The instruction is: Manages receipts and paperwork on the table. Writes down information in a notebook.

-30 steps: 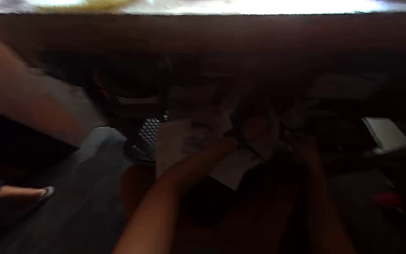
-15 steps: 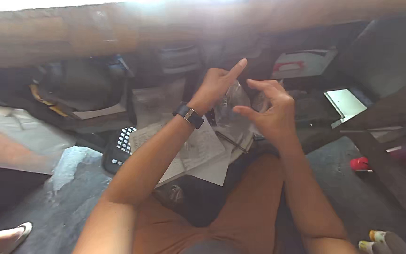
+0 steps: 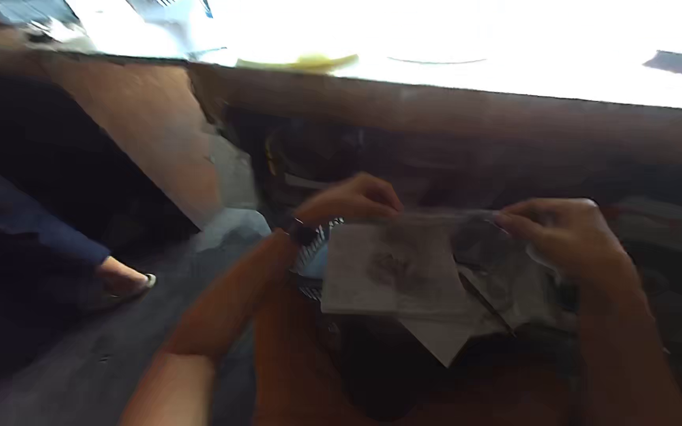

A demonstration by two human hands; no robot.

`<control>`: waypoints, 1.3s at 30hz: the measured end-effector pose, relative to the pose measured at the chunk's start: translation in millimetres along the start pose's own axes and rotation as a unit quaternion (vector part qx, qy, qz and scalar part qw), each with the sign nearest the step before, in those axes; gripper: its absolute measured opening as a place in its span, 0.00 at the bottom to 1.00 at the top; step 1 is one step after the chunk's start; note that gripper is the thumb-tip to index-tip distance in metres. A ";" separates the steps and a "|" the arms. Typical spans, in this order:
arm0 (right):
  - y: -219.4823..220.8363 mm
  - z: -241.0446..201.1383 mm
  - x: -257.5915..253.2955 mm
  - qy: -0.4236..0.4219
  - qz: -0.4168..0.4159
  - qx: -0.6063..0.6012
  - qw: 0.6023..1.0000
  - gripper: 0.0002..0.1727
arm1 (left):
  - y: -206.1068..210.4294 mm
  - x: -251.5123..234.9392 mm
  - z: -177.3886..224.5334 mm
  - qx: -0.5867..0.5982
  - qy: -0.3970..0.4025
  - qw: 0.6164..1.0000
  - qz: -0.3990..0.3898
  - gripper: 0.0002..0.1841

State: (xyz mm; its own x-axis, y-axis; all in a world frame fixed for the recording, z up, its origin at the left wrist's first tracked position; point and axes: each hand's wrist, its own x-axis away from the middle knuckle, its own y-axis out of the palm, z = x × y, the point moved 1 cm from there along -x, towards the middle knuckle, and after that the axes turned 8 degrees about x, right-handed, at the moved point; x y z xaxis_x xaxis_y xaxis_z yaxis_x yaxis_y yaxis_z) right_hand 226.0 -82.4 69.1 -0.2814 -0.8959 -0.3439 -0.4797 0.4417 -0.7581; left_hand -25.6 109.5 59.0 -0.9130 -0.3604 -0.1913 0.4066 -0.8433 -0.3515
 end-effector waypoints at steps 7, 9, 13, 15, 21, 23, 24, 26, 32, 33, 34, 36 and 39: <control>59.9 16.2 16.5 0.084 -0.160 -0.175 0.968 0.06 | -31.4 18.0 6.0 0.052 -0.057 0.992 0.104 0.07; 68.6 22.9 19.6 0.067 -0.177 -0.122 0.974 0.07 | -28.1 13.1 3.6 0.041 -0.070 0.992 0.094 0.05; 74.3 3.6 4.7 -0.006 -0.127 -0.098 0.987 0.23 | -11.8 -2.7 -4.9 0.023 -0.082 0.996 0.022 0.03; 79.6 -14.2 -1.8 -0.027 -0.143 -0.145 0.979 0.34 | 7.8 -12.7 -11.8 0.020 -0.059 0.998 0.007 0.03; 110.1 -23.9 -43.6 -0.024 -0.085 -0.256 0.963 0.21 | 12.2 -3.7 -20.2 0.145 -0.062 0.985 0.069 0.20; 106.3 -29.0 -49.7 -0.046 -0.048 -0.265 0.962 0.18 | 3.5 10.0 -17.4 0.179 -0.095 0.978 0.055 0.13; 103.5 -33.6 -53.5 -0.061 -0.036 -0.261 0.963 0.17 | -2.3 17.1 -12.6 0.191 -0.097 0.975 0.062 0.09; 99.6 -45.9 -61.9 -0.088 -0.017 -0.236 0.968 0.17 | -17.4 29.2 -3.1 0.199 -0.094 0.972 0.085 0.08; 111.5 -59.6 -79.0 -0.016 -0.120 -0.116 0.986 0.23 | -95.5 66.6 48.7 -0.135 -0.050 0.934 0.326 0.09; 118.2 -52.6 -77.9 0.023 -0.160 -0.124 0.979 0.26 | -109.0 76.0 60.4 -0.214 -0.028 0.899 0.382 0.12; 126.2 -40.2 -76.5 0.064 -0.189 -0.150 0.968 0.29 | -117.9 85.0 72.4 -0.278 -0.008 0.858 0.432 0.14; 141.7 -9.4 -70.2 0.155 -0.203 -0.235 0.938 0.28 | -115.3 96.4 92.9 -0.353 0.008 0.797 0.489 0.17; 150.7 26.5 -59.3 0.203 -0.212 -0.320 0.901 0.28 | -69.6 82.0 86.5 -0.413 -0.004 0.812 0.413 0.18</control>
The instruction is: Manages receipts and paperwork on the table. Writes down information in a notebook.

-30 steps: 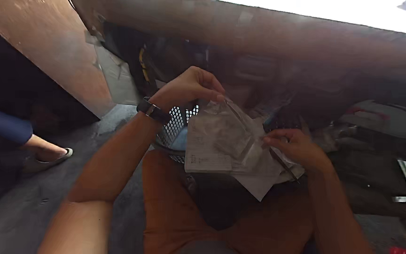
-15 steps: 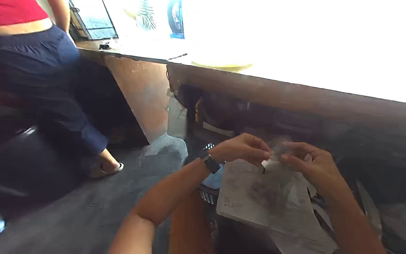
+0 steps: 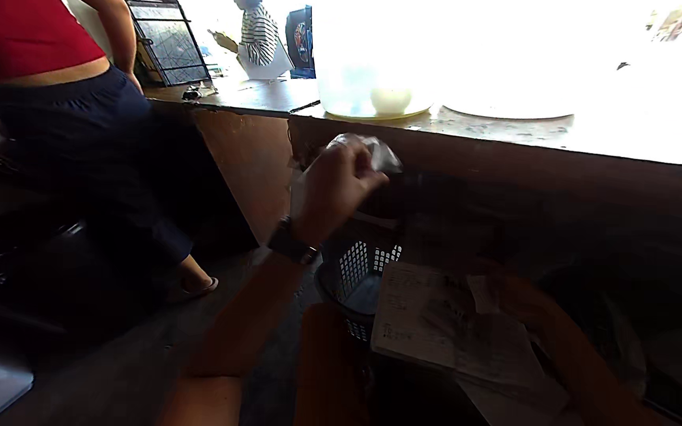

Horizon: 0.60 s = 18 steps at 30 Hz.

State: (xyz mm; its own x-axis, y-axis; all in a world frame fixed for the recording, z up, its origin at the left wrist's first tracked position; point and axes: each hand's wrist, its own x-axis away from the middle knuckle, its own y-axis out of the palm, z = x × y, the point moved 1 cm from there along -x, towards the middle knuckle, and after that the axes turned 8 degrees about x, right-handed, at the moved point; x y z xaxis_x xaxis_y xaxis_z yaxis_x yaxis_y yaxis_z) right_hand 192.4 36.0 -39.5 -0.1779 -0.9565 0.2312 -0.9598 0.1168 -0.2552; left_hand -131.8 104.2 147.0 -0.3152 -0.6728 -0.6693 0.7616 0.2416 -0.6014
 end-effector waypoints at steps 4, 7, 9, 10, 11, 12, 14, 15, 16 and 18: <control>-10.9 11.2 34.4 -0.021 0.056 -0.002 0.998 0.29 | 113.9 37.9 16.3 0.130 -0.012 0.965 -0.229 0.17; -22.8 31.5 67.5 -0.029 0.159 -0.037 0.986 0.22 | 182.7 75.9 16.3 0.222 -0.071 0.920 -0.316 0.13; -30.4 43.5 89.4 -0.042 0.231 -0.055 0.971 0.12 | 207.8 96.9 20.0 0.254 -0.100 0.898 -0.344 0.12; -31.2 48.7 100.0 -0.052 0.263 -0.077 0.960 0.09 | 216.2 105.7 22.8 0.267 -0.111 0.891 -0.349 0.11; -29.7 52.1 109.9 -0.062 0.289 -0.098 0.950 0.08 | 222.2 112.7 26.9 0.277 -0.120 0.887 -0.350 0.10; -25.9 55.2 117.9 -0.076 0.311 -0.109 0.941 0.07 | 226.3 117.5 31.5 0.285 -0.126 0.885 -0.345 0.11; -12.6 57.9 132.8 -0.118 0.343 -0.086 0.928 0.08 | 231.4 122.2 41.3 0.304 -0.121 0.885 -0.333 0.13; -4.5 57.7 139.4 -0.145 0.352 -0.057 0.923 0.09 | 233.0 121.8 46.7 0.314 -0.111 0.886 -0.324 0.15; 3.1 56.8 142.7 -0.174 0.366 -0.042 0.913 0.09 | 235.6 120.6 50.5 0.321 -0.094 0.886 -0.320 0.16; 12.8 51.8 145.7 -0.218 0.378 -0.035 0.899 0.07 | 238.6 114.8 58.2 0.337 -0.076 0.878 -0.333 0.15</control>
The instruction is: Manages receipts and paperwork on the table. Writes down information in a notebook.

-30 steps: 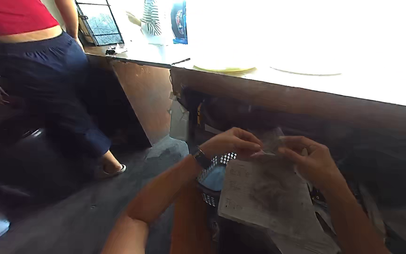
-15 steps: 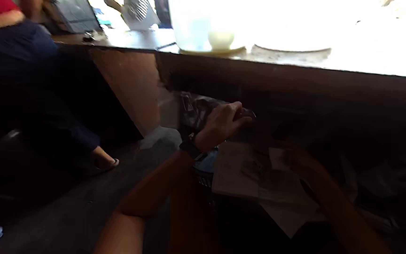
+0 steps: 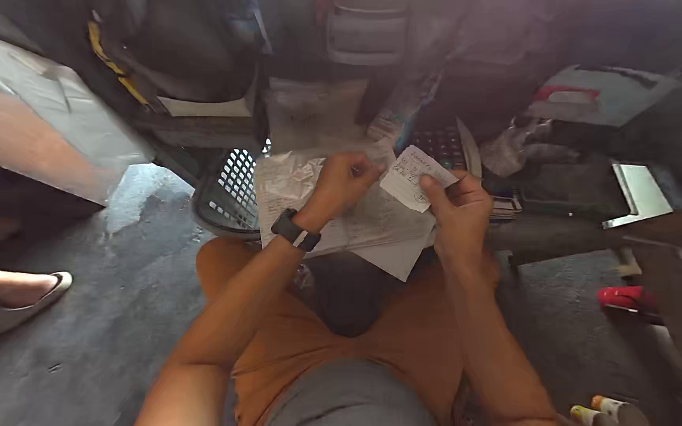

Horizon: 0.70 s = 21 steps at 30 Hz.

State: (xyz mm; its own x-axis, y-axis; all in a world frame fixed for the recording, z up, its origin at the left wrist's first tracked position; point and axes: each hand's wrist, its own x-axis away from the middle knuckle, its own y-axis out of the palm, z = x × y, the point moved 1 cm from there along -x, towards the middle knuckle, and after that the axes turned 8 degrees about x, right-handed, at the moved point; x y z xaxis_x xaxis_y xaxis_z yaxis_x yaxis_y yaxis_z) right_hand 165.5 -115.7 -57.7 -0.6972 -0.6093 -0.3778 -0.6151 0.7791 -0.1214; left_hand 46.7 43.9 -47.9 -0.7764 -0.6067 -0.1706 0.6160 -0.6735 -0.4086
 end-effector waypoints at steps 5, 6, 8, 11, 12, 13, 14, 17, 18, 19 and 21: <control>-5.1 -16.4 3.2 -0.140 0.066 0.154 0.976 0.09 | -6.3 -9.7 20.3 -0.028 -0.020 0.995 -0.098 0.13; -4.9 -17.6 3.1 -0.163 0.075 0.189 0.965 0.09 | -4.5 -10.3 21.6 -0.044 -0.018 0.995 -0.088 0.12; 2.6 -17.9 3.0 -0.197 0.088 0.227 0.950 0.07 | 3.7 -10.1 22.9 -0.072 0.005 0.997 -0.028 0.12; 16.4 -12.9 9.9 -0.219 0.090 0.287 0.928 0.05 | 20.5 -7.6 24.1 -0.085 0.027 0.994 0.069 0.16; 18.9 -9.0 12.8 -0.220 0.089 0.302 0.923 0.05 | 24.6 -6.5 21.9 -0.081 0.045 0.991 0.094 0.15; 20.0 -4.8 15.0 -0.221 0.090 0.311 0.920 0.06 | 26.9 -5.8 19.4 -0.077 0.065 0.988 0.113 0.14; 20.0 -0.3 16.6 -0.223 0.092 0.316 0.918 0.06 | 27.8 -5.3 17.2 -0.070 0.084 0.986 0.129 0.12; 13.9 9.8 15.0 -0.223 0.105 0.324 0.913 0.06 | 28.0 -3.6 12.5 -0.056 0.110 0.982 0.144 0.08; 11.1 10.1 12.2 -0.224 0.110 0.324 0.913 0.06 | 28.9 -2.5 11.4 -0.052 0.114 0.982 0.143 0.08; 9.9 9.1 8.7 -0.228 0.111 0.321 0.912 0.06 | 29.7 -1.5 11.4 -0.047 0.115 0.982 0.142 0.07; 11.3 5.9 3.7 -0.232 0.092 0.318 0.915 0.07 | 30.1 -0.3 14.2 -0.047 0.112 0.983 0.141 0.07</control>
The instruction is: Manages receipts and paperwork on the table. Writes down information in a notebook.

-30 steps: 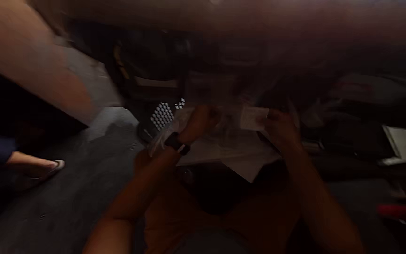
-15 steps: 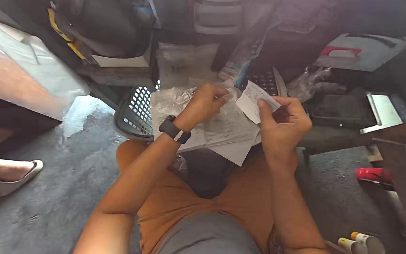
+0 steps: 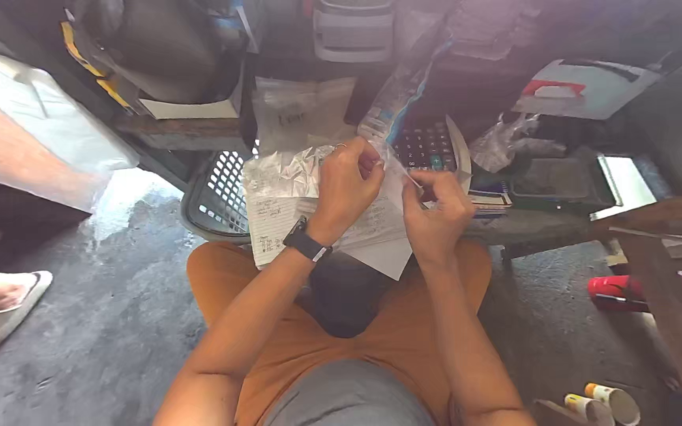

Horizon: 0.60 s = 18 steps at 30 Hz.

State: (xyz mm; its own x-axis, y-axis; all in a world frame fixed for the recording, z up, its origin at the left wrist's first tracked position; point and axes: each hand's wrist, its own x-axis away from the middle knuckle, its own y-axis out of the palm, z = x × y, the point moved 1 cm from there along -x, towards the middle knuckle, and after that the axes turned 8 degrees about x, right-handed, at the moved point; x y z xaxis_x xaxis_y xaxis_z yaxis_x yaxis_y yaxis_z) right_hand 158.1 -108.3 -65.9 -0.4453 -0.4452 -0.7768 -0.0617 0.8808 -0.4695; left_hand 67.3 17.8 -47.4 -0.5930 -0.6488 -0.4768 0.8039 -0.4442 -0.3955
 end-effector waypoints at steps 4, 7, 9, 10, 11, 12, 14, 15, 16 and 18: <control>-1.2 -4.8 2.7 0.013 -0.038 -0.043 0.998 0.07 | -2.5 -5.2 1.1 -0.005 0.021 0.999 0.031 0.07; 2.5 -11.5 8.6 0.031 -0.036 -0.059 0.997 0.08 | -1.0 -4.4 1.3 -0.004 0.029 0.999 0.041 0.07; 5.9 -10.7 8.9 0.058 -0.045 -0.055 0.996 0.09 | 2.4 -0.1 1.6 -0.007 0.039 0.999 0.037 0.07; 6.1 -8.2 7.0 0.081 -0.049 -0.063 0.994 0.10 | 3.0 2.0 1.9 -0.012 0.045 0.998 0.034 0.07; 5.9 -4.9 3.4 0.109 -0.046 -0.076 0.990 0.12 | 2.1 3.9 2.2 -0.020 0.052 0.998 0.031 0.07; 6.0 -1.9 -2.2 0.139 -0.038 -0.090 0.985 0.12 | -0.1 5.5 3.1 -0.029 0.061 0.997 0.025 0.07; 6.0 0.4 -11.4 0.187 -0.045 -0.105 0.976 0.14 | -5.7 10.4 6.5 -0.048 0.073 0.996 0.005 0.08; 6.1 0.0 -12.8 0.200 -0.057 -0.109 0.972 0.14 | -8.6 14.5 11.0 -0.056 0.075 0.996 -0.015 0.09; 6.3 -0.3 -11.9 0.202 -0.069 -0.102 0.972 0.14 | -8.3 17.2 15.1 -0.056 0.075 0.995 -0.026 0.10; 6.7 -0.4 -7.2 0.177 -0.094 -0.079 0.977 0.16 | -0.9 19.7 18.2 -0.054 0.074 0.996 -0.021 0.10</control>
State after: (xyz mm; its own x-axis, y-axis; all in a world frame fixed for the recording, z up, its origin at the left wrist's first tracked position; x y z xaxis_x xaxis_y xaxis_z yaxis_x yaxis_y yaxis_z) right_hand 160.5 -99.1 -63.3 -0.6923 -0.5418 -0.4766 -0.2956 0.8155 -0.4976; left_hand 55.7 -5.8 -42.2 -0.6327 -0.5288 -0.5657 0.7734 -0.3954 -0.4954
